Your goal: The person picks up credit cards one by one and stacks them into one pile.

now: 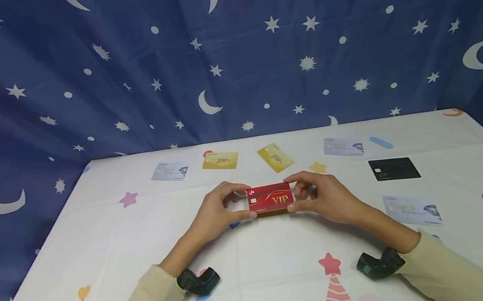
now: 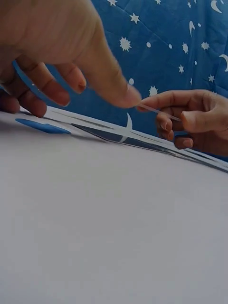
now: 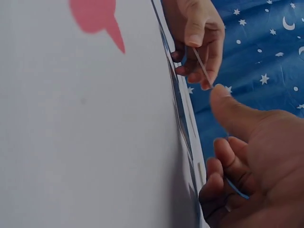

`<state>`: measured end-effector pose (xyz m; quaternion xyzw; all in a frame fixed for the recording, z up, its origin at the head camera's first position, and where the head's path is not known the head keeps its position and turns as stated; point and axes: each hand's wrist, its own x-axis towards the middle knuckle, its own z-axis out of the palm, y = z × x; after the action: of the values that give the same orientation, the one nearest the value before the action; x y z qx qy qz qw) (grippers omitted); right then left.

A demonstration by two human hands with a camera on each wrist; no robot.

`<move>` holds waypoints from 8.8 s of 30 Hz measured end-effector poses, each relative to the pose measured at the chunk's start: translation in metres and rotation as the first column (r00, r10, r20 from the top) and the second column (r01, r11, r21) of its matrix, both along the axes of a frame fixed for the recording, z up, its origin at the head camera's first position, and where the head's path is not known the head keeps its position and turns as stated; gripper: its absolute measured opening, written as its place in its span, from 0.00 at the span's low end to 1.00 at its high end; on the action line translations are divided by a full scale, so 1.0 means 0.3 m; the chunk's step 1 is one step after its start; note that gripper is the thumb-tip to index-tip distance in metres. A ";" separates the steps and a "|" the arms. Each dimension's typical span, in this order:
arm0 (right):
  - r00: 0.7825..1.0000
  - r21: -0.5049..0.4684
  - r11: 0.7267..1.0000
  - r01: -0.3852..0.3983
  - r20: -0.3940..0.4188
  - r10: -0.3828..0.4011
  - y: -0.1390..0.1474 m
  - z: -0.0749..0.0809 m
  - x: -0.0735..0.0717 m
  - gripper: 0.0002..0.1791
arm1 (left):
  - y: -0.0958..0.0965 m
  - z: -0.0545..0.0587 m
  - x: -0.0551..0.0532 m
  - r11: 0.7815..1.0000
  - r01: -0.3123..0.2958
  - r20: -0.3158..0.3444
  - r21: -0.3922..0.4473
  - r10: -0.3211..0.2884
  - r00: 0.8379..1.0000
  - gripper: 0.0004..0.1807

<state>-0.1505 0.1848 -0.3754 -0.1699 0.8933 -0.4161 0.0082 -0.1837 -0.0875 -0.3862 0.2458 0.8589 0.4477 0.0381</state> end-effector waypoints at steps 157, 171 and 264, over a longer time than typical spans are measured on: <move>0.955 0.103 0.957 0.270 -0.157 -0.252 0.454 0.028 0.242 0.19 | 0.614 0.002 0.187 0.946 0.317 -0.120 0.070 -0.307 0.944 0.24; 0.923 0.156 0.917 0.368 -0.184 -0.339 0.605 -0.025 0.268 0.18 | 0.689 0.001 0.171 0.950 0.311 -0.075 0.029 -0.308 0.949 0.26; 0.984 0.299 0.937 0.178 -0.053 -0.170 0.732 -0.083 0.313 0.39 | 0.797 -0.003 0.183 0.915 0.222 -0.173 -0.338 -0.292 0.941 0.30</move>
<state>-0.0565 0.4044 -0.4003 -0.0924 0.9580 -0.2710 -0.0146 -0.1289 0.1516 -0.3872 0.3960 0.8777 0.2669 0.0404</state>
